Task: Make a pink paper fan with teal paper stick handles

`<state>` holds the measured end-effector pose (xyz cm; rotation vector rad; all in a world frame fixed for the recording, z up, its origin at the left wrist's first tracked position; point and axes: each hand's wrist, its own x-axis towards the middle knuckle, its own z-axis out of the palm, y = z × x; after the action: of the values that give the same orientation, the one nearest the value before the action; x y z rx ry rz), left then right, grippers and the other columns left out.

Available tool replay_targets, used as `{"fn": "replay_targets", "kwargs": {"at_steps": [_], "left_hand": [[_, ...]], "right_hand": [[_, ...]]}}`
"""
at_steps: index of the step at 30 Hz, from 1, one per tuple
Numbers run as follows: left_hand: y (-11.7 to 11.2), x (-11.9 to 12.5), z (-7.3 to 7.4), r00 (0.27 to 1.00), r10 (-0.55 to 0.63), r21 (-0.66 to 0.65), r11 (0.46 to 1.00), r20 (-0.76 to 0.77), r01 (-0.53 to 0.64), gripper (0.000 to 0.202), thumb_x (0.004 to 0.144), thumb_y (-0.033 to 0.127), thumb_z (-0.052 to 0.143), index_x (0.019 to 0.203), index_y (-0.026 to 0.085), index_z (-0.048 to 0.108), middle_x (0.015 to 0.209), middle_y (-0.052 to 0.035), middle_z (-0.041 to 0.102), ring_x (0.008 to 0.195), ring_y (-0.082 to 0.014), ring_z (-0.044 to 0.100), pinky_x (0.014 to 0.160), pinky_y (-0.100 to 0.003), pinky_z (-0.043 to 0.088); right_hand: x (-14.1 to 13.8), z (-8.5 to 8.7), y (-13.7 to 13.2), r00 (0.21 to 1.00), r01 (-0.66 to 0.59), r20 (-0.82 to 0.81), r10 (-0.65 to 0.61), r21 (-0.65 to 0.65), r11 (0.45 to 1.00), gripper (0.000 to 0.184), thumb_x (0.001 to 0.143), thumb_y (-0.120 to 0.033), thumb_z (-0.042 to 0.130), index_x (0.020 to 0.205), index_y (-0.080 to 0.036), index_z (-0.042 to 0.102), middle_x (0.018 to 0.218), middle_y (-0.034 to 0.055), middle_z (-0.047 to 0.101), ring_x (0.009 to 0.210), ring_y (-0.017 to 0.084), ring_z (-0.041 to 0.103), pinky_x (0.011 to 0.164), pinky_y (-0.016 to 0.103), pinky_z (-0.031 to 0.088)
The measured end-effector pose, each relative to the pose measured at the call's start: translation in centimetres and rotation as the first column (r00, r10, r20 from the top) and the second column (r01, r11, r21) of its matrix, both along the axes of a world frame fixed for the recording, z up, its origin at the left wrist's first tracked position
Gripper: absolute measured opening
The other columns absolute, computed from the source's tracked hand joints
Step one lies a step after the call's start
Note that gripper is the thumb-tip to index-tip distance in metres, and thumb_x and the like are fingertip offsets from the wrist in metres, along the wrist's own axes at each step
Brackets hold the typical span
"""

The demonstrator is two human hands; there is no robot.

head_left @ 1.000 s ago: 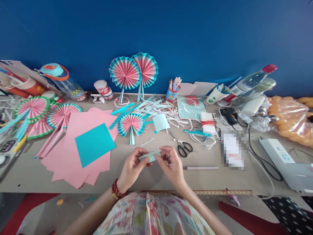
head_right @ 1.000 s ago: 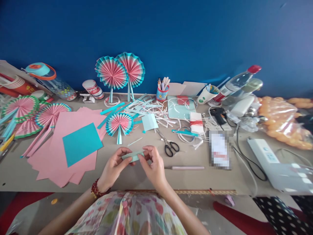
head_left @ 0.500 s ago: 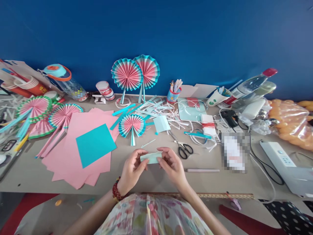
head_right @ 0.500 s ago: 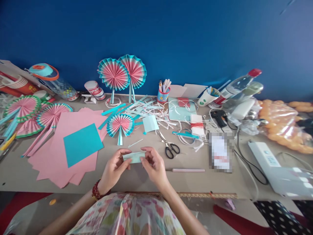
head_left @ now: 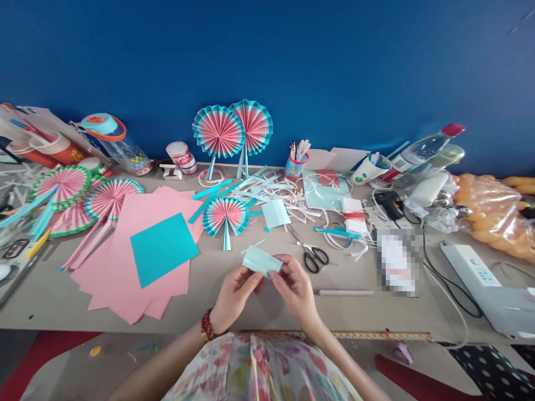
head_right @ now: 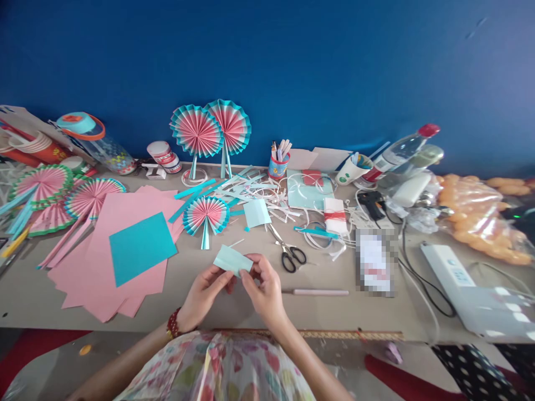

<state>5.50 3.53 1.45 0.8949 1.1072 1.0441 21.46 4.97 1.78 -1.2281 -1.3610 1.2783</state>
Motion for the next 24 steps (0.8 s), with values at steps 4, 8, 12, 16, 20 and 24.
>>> {"fn": "replay_targets", "kwargs": {"at_steps": [4, 8, 12, 16, 20, 24], "left_hand": [[0.1, 0.0, 0.2, 1.0, 0.018, -0.007, 1.0, -0.018, -0.018, 0.031, 0.089, 0.044, 0.061, 0.077, 0.016, 0.065, 0.065, -0.0004, 0.063, 0.063, -0.0143, 0.057, 0.064, -0.026, 0.047], [0.1, -0.1, 0.4, 0.999, 0.016, -0.005, 1.0, -0.037, -0.016, 0.03, 0.089, 0.043, 0.061, 0.076, 0.016, 0.066, 0.065, -0.0008, 0.063, 0.064, -0.015, 0.058, 0.065, -0.026, 0.047], [0.0, -0.2, 0.2, 0.998, 0.048, -0.03, 0.998, -0.044, -0.049, 0.031, 0.088, 0.042, 0.063, 0.073, 0.016, 0.067, 0.065, -0.0016, 0.065, 0.066, -0.0158, 0.06, 0.068, -0.026, 0.047], [-0.1, -0.4, -0.3, 0.997, 0.067, -0.038, 0.997, -0.035, -0.068, 0.03, 0.088, 0.041, 0.063, 0.073, 0.016, 0.068, 0.066, -0.0016, 0.066, 0.067, -0.0155, 0.059, 0.069, -0.026, 0.046], [0.1, -0.9, -0.5, 0.996, 0.092, 0.025, 0.995, -0.015, -0.092, 0.025, 0.091, 0.04, 0.061, 0.081, 0.017, 0.065, 0.067, 0.0009, 0.061, 0.066, -0.0134, 0.055, 0.067, -0.024, 0.044], [0.4, -1.8, -0.4, 0.989, 0.149, 0.01, 0.989, 0.005, -0.149, 0.023, 0.091, 0.041, 0.06, 0.086, 0.018, 0.062, 0.068, 0.0017, 0.059, 0.067, -0.0129, 0.054, 0.067, -0.023, 0.044]], "right_hand": [[0.0, 0.0, -0.2, 1.0, -0.026, -0.005, 0.026, -0.018, 0.999, 0.025, 0.091, -0.035, 0.061, 0.112, -0.022, 0.057, 0.074, -0.0004, 0.062, 0.067, 0.016, 0.06, 0.061, 0.025, 0.047], [0.0, 0.1, -0.4, 0.997, -0.051, -0.065, 0.047, -0.064, 0.997, 0.027, 0.092, -0.035, 0.061, 0.116, -0.023, 0.056, 0.074, -0.0012, 0.061, 0.069, 0.016, 0.061, 0.063, 0.025, 0.048], [-0.1, 0.2, -0.4, 0.991, -0.076, -0.12, 0.067, -0.07, 0.995, 0.026, 0.093, -0.034, 0.06, 0.115, -0.023, 0.055, 0.075, -0.0008, 0.064, 0.069, 0.016, 0.063, 0.065, 0.026, 0.049], [-0.2, 0.1, -0.4, 0.989, -0.093, -0.125, 0.084, -0.072, 0.993, 0.026, 0.093, -0.034, 0.059, 0.116, -0.023, 0.055, 0.079, 0.0006, 0.066, 0.072, 0.017, 0.065, 0.067, 0.027, 0.05], [0.1, 0.0, -0.3, 0.997, -0.066, -0.04, 0.064, -0.052, 0.996, 0.026, 0.092, -0.035, 0.061, 0.114, -0.021, 0.058, 0.072, -0.0014, 0.061, 0.066, 0.015, 0.061, 0.061, 0.024, 0.047], [0.3, -0.1, -0.2, 0.996, -0.087, -0.028, 0.085, -0.068, 0.994, 0.026, 0.091, -0.037, 0.061, 0.112, -0.021, 0.059, 0.074, 0.0004, 0.064, 0.068, 0.016, 0.064, 0.063, 0.026, 0.05]]}}
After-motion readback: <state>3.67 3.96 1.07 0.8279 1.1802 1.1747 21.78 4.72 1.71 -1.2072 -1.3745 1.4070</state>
